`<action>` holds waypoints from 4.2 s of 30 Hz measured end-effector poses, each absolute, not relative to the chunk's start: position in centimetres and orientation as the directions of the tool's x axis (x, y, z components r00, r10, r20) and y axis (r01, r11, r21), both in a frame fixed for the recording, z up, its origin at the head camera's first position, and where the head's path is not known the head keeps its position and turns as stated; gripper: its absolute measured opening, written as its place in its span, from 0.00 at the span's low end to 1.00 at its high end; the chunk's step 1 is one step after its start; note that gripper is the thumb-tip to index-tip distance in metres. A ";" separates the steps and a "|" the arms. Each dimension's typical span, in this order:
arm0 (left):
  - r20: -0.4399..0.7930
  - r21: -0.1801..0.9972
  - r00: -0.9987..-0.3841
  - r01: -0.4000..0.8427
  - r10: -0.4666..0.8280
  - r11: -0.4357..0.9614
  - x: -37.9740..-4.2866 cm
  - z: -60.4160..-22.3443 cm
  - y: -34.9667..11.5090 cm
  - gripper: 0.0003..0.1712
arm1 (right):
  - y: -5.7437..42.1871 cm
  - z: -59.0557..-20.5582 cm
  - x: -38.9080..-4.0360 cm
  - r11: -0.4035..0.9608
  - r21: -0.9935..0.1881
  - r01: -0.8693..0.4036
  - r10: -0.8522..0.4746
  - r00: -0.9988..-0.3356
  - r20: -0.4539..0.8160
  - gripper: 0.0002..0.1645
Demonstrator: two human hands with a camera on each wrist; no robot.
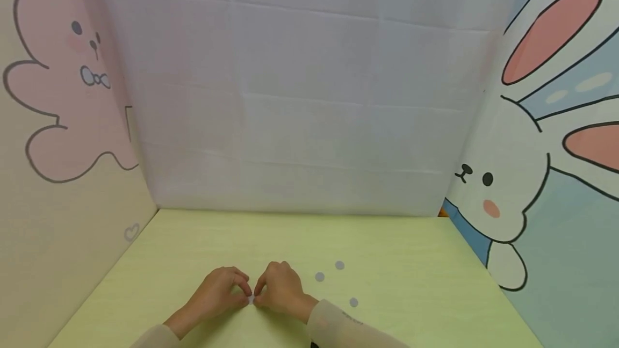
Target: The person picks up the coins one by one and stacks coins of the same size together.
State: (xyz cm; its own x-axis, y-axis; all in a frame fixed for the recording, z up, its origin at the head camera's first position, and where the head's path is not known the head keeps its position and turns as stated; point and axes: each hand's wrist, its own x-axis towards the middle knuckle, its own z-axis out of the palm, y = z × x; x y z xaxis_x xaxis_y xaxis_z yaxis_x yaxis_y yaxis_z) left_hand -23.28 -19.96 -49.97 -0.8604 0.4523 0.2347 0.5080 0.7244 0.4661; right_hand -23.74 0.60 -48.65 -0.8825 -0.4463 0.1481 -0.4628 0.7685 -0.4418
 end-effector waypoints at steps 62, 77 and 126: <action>0.188 0.528 -0.894 0.441 0.406 0.726 -22.6 -49.3 -19.6 0.08 | 13.0 -49.2 -21.3 0.527 -0.712 -0.464 -0.539 -0.830 0.142 0.21; 0.187 0.537 -0.902 0.426 0.390 0.728 -22.6 -49.3 -19.5 0.10 | 12.4 -49.8 -21.2 0.631 -0.635 -0.444 -0.519 -0.851 0.079 0.18; 0.183 0.541 -0.895 0.438 0.407 0.719 -22.6 -49.3 -19.5 0.08 | 11.3 -49.8 -21.5 0.687 -0.474 -0.550 -0.544 -0.823 0.166 0.08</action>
State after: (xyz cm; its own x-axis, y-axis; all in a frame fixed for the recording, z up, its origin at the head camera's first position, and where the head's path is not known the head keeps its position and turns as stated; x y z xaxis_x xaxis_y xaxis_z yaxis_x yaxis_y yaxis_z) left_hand -22.60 -19.51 -49.26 -0.8947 0.4074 0.1829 0.4377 0.7185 0.5406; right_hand -21.53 11.35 -49.77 -0.8226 -0.5437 0.1665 -0.5502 0.6873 -0.4742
